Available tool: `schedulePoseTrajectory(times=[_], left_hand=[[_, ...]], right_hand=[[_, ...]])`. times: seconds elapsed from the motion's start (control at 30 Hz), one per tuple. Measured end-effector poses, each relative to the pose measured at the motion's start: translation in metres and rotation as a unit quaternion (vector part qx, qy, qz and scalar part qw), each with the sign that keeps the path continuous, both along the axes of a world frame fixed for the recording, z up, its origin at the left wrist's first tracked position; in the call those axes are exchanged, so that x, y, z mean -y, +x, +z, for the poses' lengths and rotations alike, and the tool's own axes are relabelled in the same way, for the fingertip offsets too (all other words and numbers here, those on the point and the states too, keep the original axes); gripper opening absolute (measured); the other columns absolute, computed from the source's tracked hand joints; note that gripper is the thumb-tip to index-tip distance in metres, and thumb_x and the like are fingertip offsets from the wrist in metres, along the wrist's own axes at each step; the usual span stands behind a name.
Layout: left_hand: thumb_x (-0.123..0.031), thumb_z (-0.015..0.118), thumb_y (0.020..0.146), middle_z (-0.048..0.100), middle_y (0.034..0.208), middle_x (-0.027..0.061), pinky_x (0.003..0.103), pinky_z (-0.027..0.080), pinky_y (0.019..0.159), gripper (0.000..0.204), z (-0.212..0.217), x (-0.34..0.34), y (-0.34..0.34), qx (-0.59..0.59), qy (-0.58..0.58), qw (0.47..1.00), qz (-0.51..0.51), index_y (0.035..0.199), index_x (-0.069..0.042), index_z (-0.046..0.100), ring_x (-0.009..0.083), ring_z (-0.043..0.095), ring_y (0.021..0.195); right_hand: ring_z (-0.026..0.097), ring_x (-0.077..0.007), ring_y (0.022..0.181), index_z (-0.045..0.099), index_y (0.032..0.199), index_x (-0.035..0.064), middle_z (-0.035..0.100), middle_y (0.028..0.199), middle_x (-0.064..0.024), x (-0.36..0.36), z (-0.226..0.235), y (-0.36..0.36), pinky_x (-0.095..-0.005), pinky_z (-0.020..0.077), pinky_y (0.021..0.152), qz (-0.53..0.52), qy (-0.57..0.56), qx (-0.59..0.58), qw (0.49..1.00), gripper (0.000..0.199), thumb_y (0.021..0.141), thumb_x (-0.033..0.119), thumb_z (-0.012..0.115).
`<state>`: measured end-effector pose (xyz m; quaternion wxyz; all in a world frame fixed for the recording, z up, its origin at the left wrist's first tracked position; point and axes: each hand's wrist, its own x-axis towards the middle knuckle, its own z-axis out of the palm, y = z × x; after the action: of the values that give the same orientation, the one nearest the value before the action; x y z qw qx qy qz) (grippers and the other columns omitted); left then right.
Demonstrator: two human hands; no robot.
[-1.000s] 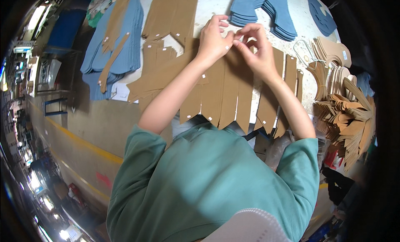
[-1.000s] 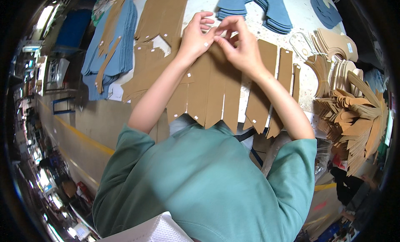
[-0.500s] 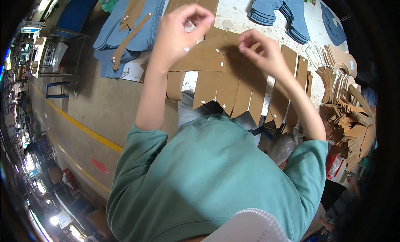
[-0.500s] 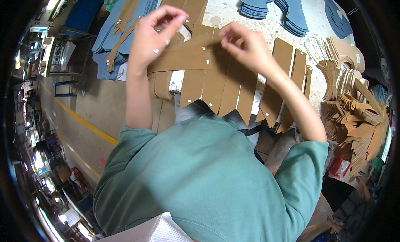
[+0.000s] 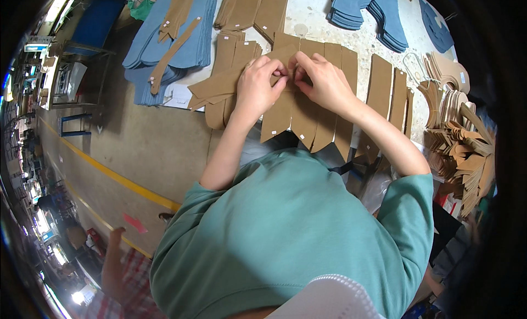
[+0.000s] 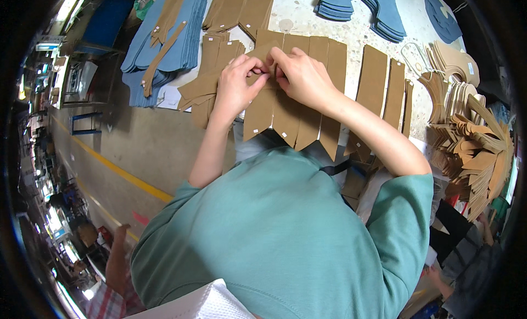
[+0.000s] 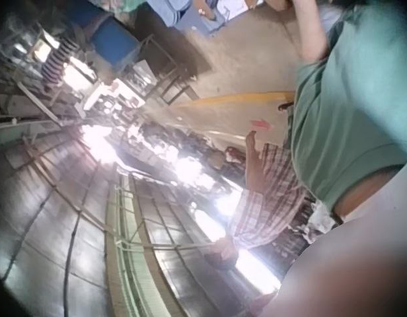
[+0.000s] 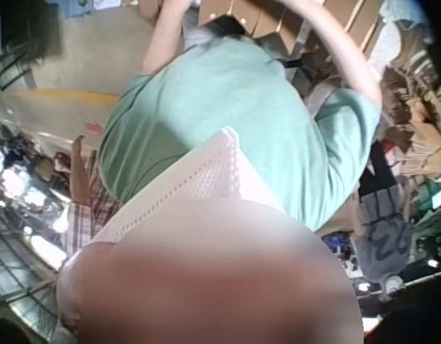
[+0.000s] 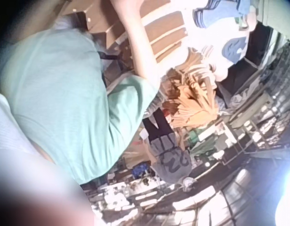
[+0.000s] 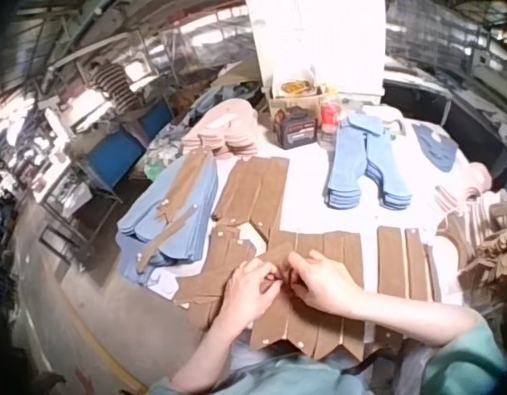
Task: The person arranges brown cardboard pattern pieces on a table and secures them with small white pins. They repeatedly pick up pieces, align them, and insert pins to hold them in place.
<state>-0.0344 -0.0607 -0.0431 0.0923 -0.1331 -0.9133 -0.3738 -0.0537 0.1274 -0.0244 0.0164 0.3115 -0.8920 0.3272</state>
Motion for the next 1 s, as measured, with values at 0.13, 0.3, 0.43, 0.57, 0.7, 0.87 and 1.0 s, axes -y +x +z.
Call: schedulePoseTrajectory(times=[0.13,0.3,0.43,0.57,0.7,0.87,1.0], left_hand=[[-0.01,0.074,0.076,0.061,0.082,0.005,0.038,0.051,0.074,0.011,-0.002,0.002,0.0,-0.002,0.001,1.0,-0.002,0.084,-0.009,0.066,0.0249,0.061,0.081],[-0.011,0.074,0.075,0.061,0.081,0.0045,0.04,0.051,0.076,0.012,-0.005,0.001,0.0,-0.012,0.006,1.0,0.0,0.083,-0.011,0.066,0.0263,0.061,0.083],[-0.011,0.075,0.074,0.061,0.083,0.0034,0.039,0.051,0.078,0.013,-0.005,0.002,-0.001,-0.004,0.003,1.0,0.001,0.083,-0.01,0.066,0.0258,0.06,0.086],[-0.013,0.075,0.076,0.062,0.087,0.0036,0.036,0.05,0.079,0.017,0.0,0.001,0.001,-0.049,-0.001,0.999,-0.009,0.09,-0.008,0.067,0.0223,0.06,0.087],[-0.015,0.075,0.078,0.064,0.089,0.0054,0.034,0.049,0.08,0.02,0.011,0.006,0.001,-0.042,-0.087,0.994,-0.051,0.094,-0.008,0.067,0.0217,0.06,0.087],[-0.017,0.071,0.087,0.069,0.094,0.006,0.028,0.047,0.077,0.016,0.022,0.012,-0.014,0.088,0.094,0.99,-0.049,0.095,-0.004,0.065,0.0132,0.061,0.082],[-0.017,0.063,0.096,0.069,0.095,0.0034,0.021,0.047,0.076,0.019,0.027,0.022,-0.032,0.151,0.225,0.961,-0.062,0.101,0.001,0.062,0.0055,0.06,0.085]], right_hand=[[0.063,-0.0306,0.082,0.05,0.108,0.0122,0.065,0.075,-0.0058,0.003,0.002,-0.005,-0.0458,0.0528,0.06,0.017,0.009,-0.019,1.0,0.036,0.076,0.002,0.063],[0.062,-0.0313,0.082,0.049,0.109,0.0128,0.065,0.075,-0.0063,0.004,-0.002,-0.004,-0.0468,0.0522,0.059,0.015,0.024,-0.007,1.0,0.035,0.077,0.002,0.062],[0.063,-0.0306,0.084,0.05,0.109,0.0115,0.066,0.078,-0.0076,0.002,-0.003,-0.002,-0.0459,0.0521,0.065,0.022,0.013,-0.005,1.0,0.034,0.079,0.003,0.062],[0.063,-0.0288,0.088,0.059,0.104,0.0076,0.068,0.082,-0.0083,-0.012,0.011,-0.004,-0.0408,0.05,0.078,-0.032,-0.086,0.068,0.993,0.025,0.079,0.005,0.065],[0.063,-0.0291,0.085,0.067,0.087,0.006,0.066,0.081,-0.0084,-0.026,0.033,0.004,-0.0394,0.0507,0.077,-0.059,-0.044,-0.043,0.996,0.007,0.08,0.007,0.069],[0.064,-0.0263,0.086,0.068,0.087,0.0066,0.063,0.082,-0.0076,-0.01,0.037,0.019,-0.0363,0.0533,0.073,-0.09,-0.064,-0.147,0.983,0.009,0.08,0.011,0.072],[0.065,-0.0269,0.081,0.07,0.091,0.007,0.064,0.085,-0.008,0.01,0.03,0.011,-0.0373,0.0551,0.069,-0.084,-0.08,-0.212,0.97,0.01,0.082,0.01,0.07]])
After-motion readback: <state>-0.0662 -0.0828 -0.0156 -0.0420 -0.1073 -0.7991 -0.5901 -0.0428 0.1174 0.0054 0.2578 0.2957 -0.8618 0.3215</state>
